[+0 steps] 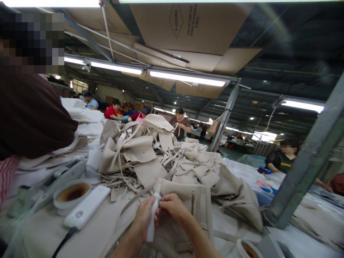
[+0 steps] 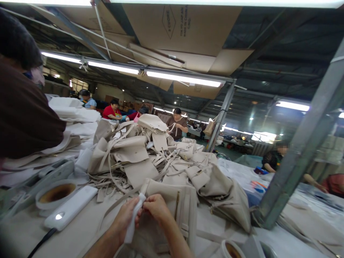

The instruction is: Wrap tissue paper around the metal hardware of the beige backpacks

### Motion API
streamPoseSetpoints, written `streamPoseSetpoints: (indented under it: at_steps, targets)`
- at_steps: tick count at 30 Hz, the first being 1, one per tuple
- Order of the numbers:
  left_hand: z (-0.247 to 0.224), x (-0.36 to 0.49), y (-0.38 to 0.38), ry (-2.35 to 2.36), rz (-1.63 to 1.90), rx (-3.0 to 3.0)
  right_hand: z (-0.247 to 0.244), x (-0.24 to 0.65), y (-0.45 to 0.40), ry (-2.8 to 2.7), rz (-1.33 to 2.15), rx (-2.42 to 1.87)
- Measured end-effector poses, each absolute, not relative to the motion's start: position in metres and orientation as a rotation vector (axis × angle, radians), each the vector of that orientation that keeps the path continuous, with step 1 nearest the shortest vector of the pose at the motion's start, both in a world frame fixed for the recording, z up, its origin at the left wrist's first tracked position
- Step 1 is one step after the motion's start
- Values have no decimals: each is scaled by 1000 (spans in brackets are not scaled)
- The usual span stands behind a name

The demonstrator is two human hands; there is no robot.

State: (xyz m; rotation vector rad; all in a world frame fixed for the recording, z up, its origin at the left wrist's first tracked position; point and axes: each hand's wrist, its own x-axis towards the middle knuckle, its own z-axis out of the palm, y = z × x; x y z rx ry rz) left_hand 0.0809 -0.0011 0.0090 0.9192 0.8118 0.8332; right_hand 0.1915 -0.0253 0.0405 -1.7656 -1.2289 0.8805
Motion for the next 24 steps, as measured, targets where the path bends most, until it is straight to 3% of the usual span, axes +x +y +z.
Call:
streamPoseSetpoints:
  at_steps: [10,15,24]
  targets:
    - [17,74,5,770,909,1015,26,188,-28,-1176,724,-1567]
    - [20,73,7,793,898,1052,30,197,-49,-1163,341,-1639]
    - [15,69,2,773,1010,1391,34,172,-42,-1084,767,-1525]
